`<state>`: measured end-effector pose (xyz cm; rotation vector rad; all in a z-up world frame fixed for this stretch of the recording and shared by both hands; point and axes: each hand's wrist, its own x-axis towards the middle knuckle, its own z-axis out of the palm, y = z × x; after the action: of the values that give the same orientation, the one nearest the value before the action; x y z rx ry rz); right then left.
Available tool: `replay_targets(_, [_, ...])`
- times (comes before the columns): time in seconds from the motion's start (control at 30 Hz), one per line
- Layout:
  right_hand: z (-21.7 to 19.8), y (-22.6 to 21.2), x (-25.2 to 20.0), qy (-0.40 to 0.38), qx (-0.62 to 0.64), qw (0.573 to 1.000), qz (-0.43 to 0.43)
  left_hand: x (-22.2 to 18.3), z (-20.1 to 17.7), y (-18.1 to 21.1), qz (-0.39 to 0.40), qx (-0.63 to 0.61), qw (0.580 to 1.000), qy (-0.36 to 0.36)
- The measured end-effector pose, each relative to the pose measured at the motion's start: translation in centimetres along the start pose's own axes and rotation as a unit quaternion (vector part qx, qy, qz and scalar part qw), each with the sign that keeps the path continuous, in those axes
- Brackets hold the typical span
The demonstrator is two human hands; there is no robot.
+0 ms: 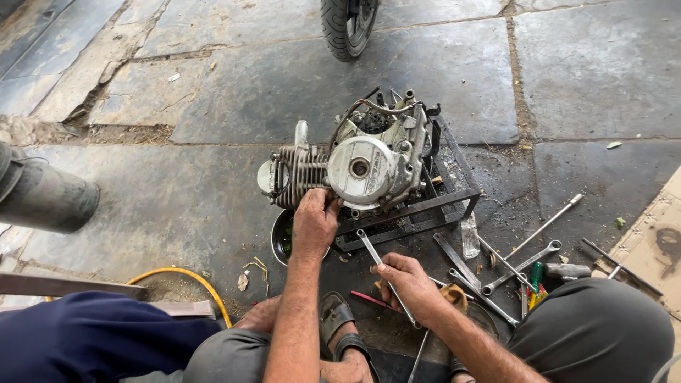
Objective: Dismantling and inspecting a motorcycle engine using various hand tools.
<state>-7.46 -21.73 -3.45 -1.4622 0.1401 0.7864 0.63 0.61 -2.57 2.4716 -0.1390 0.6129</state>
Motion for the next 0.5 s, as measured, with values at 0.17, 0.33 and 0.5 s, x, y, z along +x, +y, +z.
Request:
replay_targets(0.17, [0.1,0.5,0.4,-0.007,-0.009,1.0,-0.004,0.3,-1.4,2.4,-0.017,-0.013,1.0,0.008])
replay_targets(0.33, [-0.1,0.2,0.4,0.0,-0.014,1.0,0.007,-1.0,1.7,0.0,0.028,-0.012,0.997,0.071])
replay_targets(0.5, [-0.1,0.4,0.6,0.003,0.006,1.0,0.023,-1.7,4.0,-2.2,0.035,0.018,0.995,0.097])
